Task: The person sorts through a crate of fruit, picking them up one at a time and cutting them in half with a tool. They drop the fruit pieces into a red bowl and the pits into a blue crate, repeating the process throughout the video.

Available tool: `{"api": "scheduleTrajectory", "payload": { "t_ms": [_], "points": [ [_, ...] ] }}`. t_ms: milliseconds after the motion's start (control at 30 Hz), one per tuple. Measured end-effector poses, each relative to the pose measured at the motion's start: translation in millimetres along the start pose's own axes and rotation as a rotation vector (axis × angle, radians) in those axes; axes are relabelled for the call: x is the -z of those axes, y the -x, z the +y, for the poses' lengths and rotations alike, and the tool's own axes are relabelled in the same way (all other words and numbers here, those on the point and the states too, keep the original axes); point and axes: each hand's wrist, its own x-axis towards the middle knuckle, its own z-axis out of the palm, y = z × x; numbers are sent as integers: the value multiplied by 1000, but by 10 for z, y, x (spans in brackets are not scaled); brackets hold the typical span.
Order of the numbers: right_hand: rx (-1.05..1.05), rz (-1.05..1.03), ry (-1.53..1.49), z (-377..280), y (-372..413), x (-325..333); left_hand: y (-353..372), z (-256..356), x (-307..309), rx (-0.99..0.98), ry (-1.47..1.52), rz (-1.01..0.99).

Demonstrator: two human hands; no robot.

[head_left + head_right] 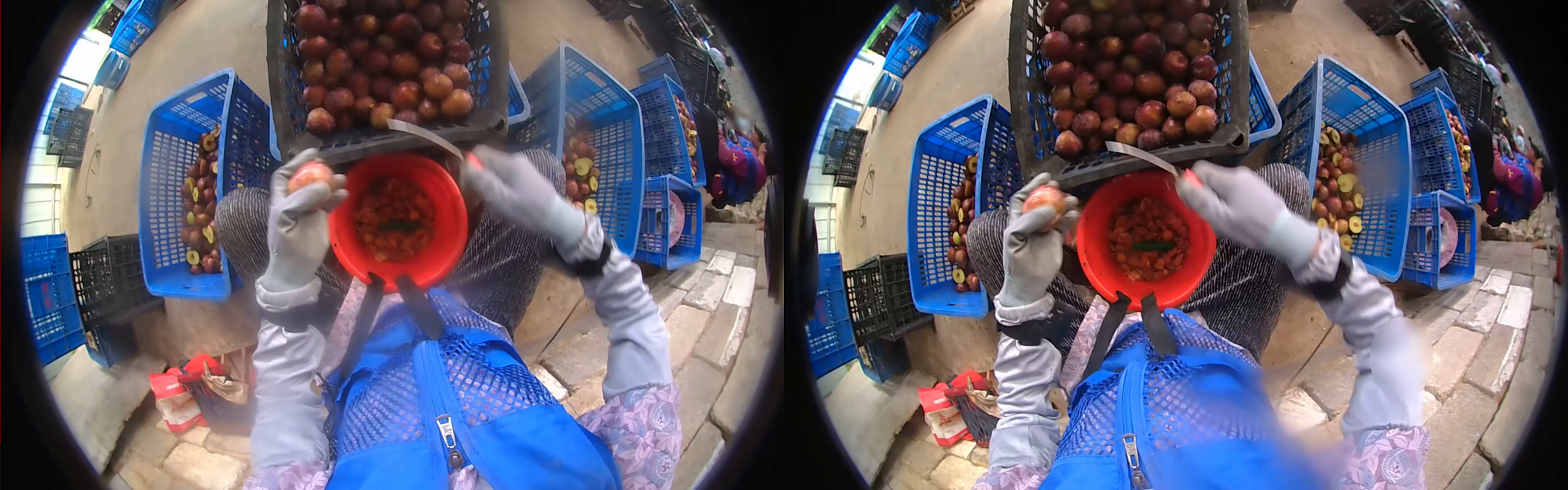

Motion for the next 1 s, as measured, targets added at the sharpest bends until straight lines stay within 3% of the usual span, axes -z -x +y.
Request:
{"api": "scheduleTrajectory", "payload": {
  "t_ms": [100, 167, 233, 267, 300, 333, 433, 467, 567, 733, 767, 800, 867, 1000],
  "points": [
    [83, 235, 403, 63, -747, 197, -22, 79, -302, 248, 407, 39],
    [122, 407, 757, 17, -1020, 169, -89, 1, -247, 201, 315, 74],
    [245, 471, 696, -171, -1119, -3, -105, -55, -241, 138, 228, 131],
    [209, 344, 404, -322, -1103, -123, -123, -90, -284, 104, 181, 155],
    [261, 343, 172, -393, -1089, -351, -144, -113, -311, 72, 132, 175],
    [276, 349, 120, -438, -1081, -581, -156, -144, -298, 85, 151, 92],
    [283, 493, 22, -577, -1023, -1050, -254, -347, -421, -95, 238, 131],
    [246, 546, -24, -583, -1013, -1103, -225, -350, -422, -61, 240, 126],
    [174, 633, -37, -601, -995, -1191, -359, -680, -149, -424, -508, 330],
    [64, 637, -284, -669, -1031, -1356, -347, -459, -328, -386, -249, 407],
    [82, 648, -245, -675, -1044, -1365, -413, -516, -220, -431, -337, 363],
    [128, 680, -200, -668, -1053, -1380, -437, -497, -135, -588, -771, 320],
    [225, 706, -78, -666, -1076, -1355, -454, -500, -29, -659, -1192, 233],
    [367, 689, 142, -680, -1093, -1283, -402, -316, -172, -479, -1231, 65]
  ]
}}
